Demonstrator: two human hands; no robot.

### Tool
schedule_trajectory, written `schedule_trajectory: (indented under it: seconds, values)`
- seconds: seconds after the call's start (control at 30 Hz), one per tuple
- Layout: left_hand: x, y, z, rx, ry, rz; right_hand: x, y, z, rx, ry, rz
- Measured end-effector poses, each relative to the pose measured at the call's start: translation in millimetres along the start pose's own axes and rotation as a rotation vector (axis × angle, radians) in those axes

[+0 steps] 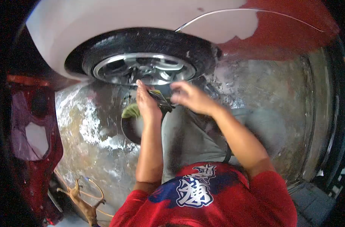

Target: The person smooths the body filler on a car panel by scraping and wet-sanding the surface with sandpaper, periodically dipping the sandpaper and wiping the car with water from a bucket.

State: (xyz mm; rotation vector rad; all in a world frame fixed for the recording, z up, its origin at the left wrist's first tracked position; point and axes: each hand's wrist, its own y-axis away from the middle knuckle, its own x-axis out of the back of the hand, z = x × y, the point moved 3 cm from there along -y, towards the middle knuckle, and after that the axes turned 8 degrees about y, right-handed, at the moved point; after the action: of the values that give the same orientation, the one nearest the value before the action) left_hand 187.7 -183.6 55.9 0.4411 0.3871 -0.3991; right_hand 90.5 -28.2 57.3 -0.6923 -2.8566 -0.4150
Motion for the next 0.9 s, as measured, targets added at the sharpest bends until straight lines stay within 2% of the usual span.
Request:
schedule_trajectory:
  seconds: [0.03, 0.07, 0.13, 0.17, 0.2, 0.23, 0.27, 0.3, 0.33, 0.43, 0.57, 0.63, 0.67, 0.73, 0.8, 0.83, 0.87, 0.9]
  values:
    - [-16, 11, -1, -0.029, -0.043, -0.066, -6, 14, -26, 0.190, 0.161, 0.027]
    - [-32, 23, 1, -0.062, -0.083, -0.129, -6, 27, -52, 0.189, 0.176, 0.082]
    - [-64, 43, 2, -0.107, -0.028, -0.327, 12, 41, -51, 0.151, 0.160, 0.332]
    - [-79, 50, 0, -0.035, 0.129, -0.375, 27, 57, -49, -0.029, 0.086, 0.451]
    - [-92, 54, 3, -0.044, 0.103, -0.451, 43, 73, -42, -0.197, 0.075, 0.537]
    - [-110, 59, 9, -0.099, 0.150, -0.483, 55, 89, -38, -0.142, 0.023, 0.625]
    - [-125, 62, 15, -0.154, 0.197, -0.515, 71, 109, -50, -0.220, 0.048, 0.612]
    - [-137, 63, 18, -0.139, 0.240, -0.625, 79, 121, -56, -0.182, -0.040, 0.659]
    - [-151, 67, 23, -0.173, 0.262, -0.646, 87, 132, -60, -0.144, -0.130, 0.709]
    - [-173, 73, 26, -0.171, 0.487, -0.619, 114, 164, -76, -0.171, 0.085, 0.786]
    - [-180, 63, 28, -0.167, 0.547, -0.526, 120, 169, -82, -0.185, 0.011, 0.756]
    - [-184, 65, 26, -0.198, 0.533, -0.493, 121, 157, -59, -0.186, -0.041, 0.709]
    - [-188, 64, 25, -0.224, 0.537, -0.469, 125, 147, -29, -0.138, 0.099, 0.682]
    - [-192, 65, 22, -0.292, 0.525, -0.441, 128, 133, 4, -0.297, 0.172, 0.558]
    - [-199, 69, 20, -0.369, 0.447, -0.391, 126, 114, 57, -0.223, -0.016, 0.492]
    - [-200, 68, 20, -0.389, 0.445, -0.388, 123, 118, 33, -0.324, 0.106, 0.471]
    - [-201, 70, 19, -0.386, 0.465, -0.361, 120, 109, 62, -0.213, 0.136, 0.460]
    - [-205, 75, 22, -0.384, 0.490, -0.336, 117, 107, 48, -0.127, 0.014, 0.461]
